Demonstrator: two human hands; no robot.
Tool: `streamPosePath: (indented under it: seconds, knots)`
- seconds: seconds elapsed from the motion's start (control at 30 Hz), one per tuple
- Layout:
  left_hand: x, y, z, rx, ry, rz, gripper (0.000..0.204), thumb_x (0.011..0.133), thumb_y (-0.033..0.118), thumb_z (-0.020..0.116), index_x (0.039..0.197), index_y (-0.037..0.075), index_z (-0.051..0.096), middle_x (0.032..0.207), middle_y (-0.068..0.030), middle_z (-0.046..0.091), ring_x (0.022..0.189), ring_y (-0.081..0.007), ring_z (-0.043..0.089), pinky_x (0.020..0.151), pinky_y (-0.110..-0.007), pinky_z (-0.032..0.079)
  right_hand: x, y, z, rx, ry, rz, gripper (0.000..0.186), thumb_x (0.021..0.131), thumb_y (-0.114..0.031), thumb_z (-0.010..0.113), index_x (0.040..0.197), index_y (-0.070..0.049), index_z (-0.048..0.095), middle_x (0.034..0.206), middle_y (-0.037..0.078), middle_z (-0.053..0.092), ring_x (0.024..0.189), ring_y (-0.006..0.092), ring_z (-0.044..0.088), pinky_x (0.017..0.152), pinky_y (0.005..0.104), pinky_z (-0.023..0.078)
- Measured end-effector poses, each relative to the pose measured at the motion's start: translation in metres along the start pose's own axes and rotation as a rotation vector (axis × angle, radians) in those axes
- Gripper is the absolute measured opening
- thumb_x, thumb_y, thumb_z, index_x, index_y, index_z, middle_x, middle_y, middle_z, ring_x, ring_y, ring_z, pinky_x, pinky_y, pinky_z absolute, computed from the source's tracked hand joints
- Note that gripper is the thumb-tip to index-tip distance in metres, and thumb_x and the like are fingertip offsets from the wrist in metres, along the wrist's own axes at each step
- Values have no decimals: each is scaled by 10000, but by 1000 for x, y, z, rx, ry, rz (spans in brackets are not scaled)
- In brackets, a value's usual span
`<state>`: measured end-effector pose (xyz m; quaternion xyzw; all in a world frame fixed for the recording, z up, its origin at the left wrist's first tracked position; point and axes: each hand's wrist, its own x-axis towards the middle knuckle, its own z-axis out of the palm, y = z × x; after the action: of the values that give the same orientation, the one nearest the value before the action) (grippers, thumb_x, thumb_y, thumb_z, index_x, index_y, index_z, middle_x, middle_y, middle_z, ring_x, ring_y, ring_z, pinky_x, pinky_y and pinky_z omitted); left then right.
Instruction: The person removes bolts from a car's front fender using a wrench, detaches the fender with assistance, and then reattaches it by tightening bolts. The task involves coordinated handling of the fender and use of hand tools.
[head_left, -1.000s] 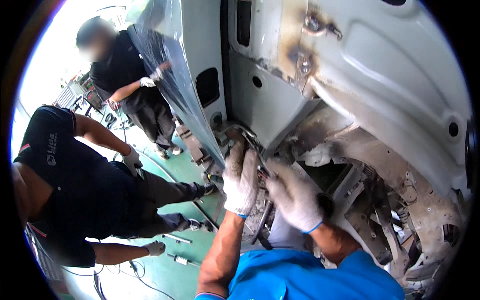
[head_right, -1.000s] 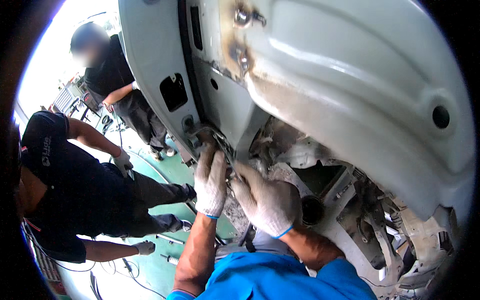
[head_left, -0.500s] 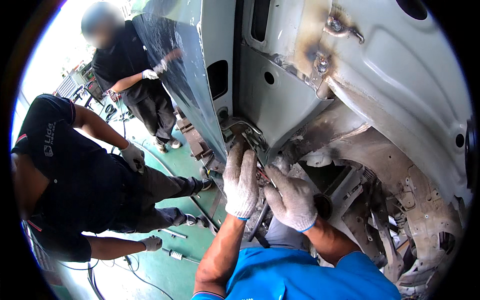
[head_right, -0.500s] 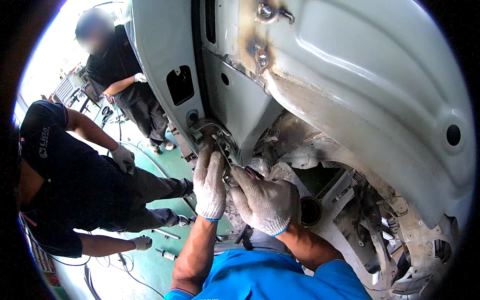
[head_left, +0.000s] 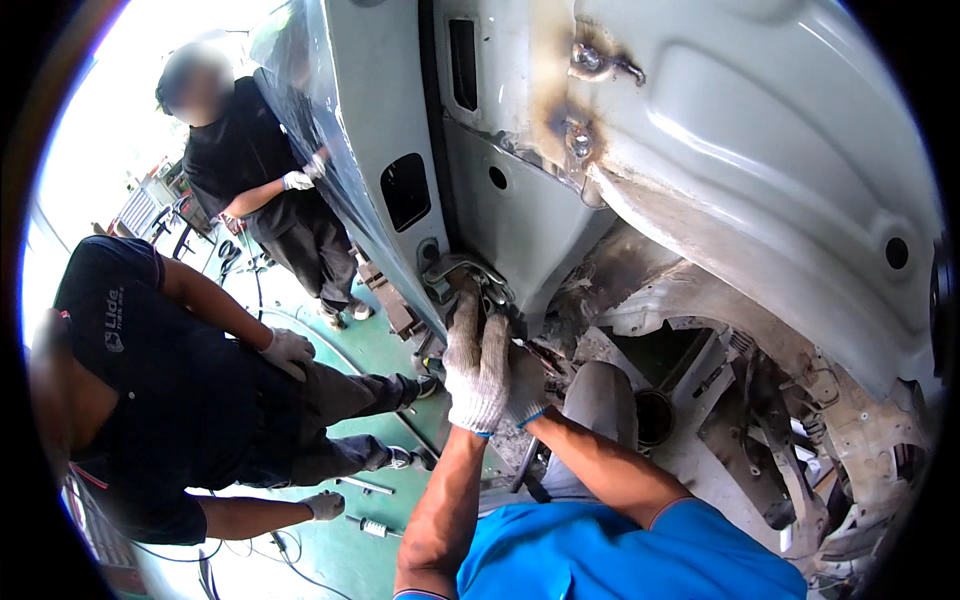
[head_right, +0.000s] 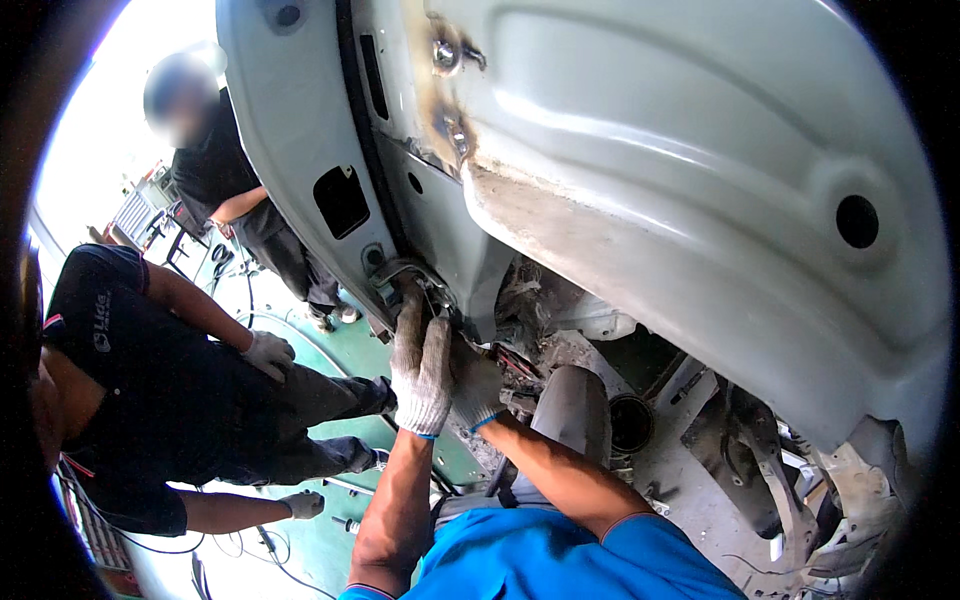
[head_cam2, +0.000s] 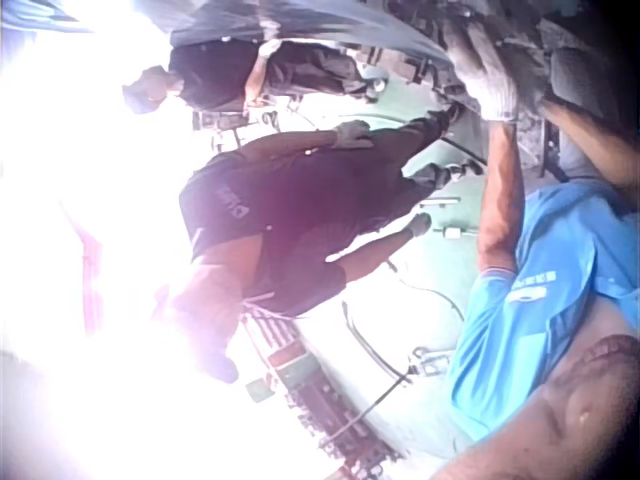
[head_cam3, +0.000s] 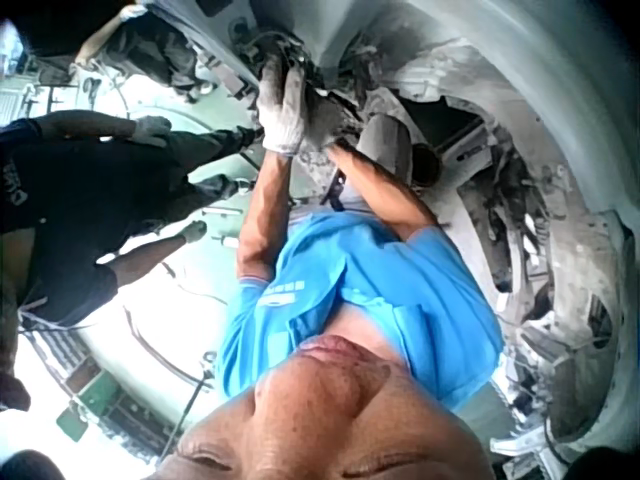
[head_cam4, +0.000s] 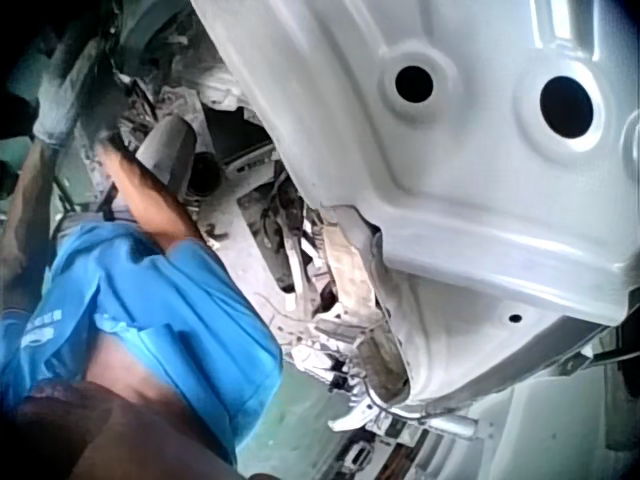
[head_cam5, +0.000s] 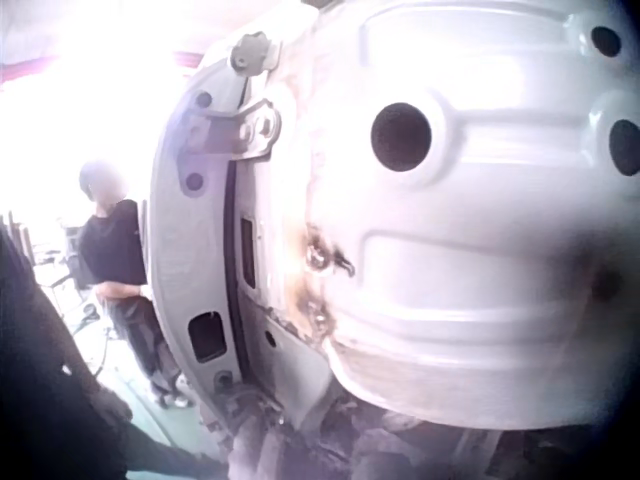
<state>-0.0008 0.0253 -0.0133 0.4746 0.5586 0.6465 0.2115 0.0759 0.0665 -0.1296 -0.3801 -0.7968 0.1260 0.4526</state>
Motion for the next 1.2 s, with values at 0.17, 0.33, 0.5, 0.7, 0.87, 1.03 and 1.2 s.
streamPosePath:
  seconds: [0.17, 0.33, 0.5, 0.7, 0.87, 1.03, 1.2]
  knots:
    - [0, 4, -9, 77, -47, 40, 539, 1039, 145, 584, 1504, -75, 424, 1520, -233, 500, 1414, -273, 473, 1191, -365, 329, 7, -19, -13, -45, -162, 97, 458, 935, -343, 642, 1319, -94, 619, 1102, 158, 728, 900, 331, 734, 693, 427, 585]
    - [-3, -1, -8, 88, -79, 3, 589, 1021, 194, 617, 1501, -82, 417, 1481, -268, 517, 1370, -331, 510, 1161, -397, 369, -9, -16, 0, 90, -103, 183, 483, 898, -380, 684, 1281, -90, 634, 1028, 149, 741, 872, 340, 733, 698, 427, 581]
    - [4, 5, -16, 123, -139, 30, 551, 1015, 165, 601, 1476, -92, 445, 1434, -268, 561, 1331, -333, 548, 1144, -382, 385, -5, -5, 14, 118, -171, 237, 299, 911, -273, 690, 1114, -55, 690, 987, 143, 749, 909, 316, 729, 744, 407, 566]
    - [9, 3, -25, 86, -189, 85, 561, 1022, 204, 596, 1472, -100, 453, 1469, -306, 522, 1411, -354, 484, 1189, -390, 334, 9, -23, -33, 212, -221, 212, 289, 898, -176, 671, 1148, -32, 673, 1035, 232, 719, 996, 405, 690, 829, 461, 551]
    - [15, 3, -36, 174, -303, 100, 626, 1024, 270, 602, 1493, -100, 415, 1454, -347, 511, 1399, -409, 490, 1171, -420, 364, 16, -44, -75, 195, -257, 394, 245, 943, -213, 603, 1098, -38, 679, 1032, 240, 713, 984, 427, 686, 819, 494, 534]
    - [20, 7, -51, 180, -415, 92, 683, 1023, 327, 608, 1501, -110, 390, 1425, -345, 534, 1359, -406, 529, 1137, -427, 399, 53, -118, -147, 106, -272, 474, 268, 986, -280, 599, 1034, -28, 675, 810, 193, 680, 761, 334, 702, 692, 450, 534]
    - [27, 29, -51, 32, -540, -10, 683, 1018, 285, 635, 1523, -89, 366, 1325, -295, 619, 1192, -329, 631, 1048, -389, 476, 54, -123, -155, -15, -246, 492, 307, 995, -324, 594, 1105, -52, 685, 940, 217, 706, 904, 391, 703, 770, 491, 542]
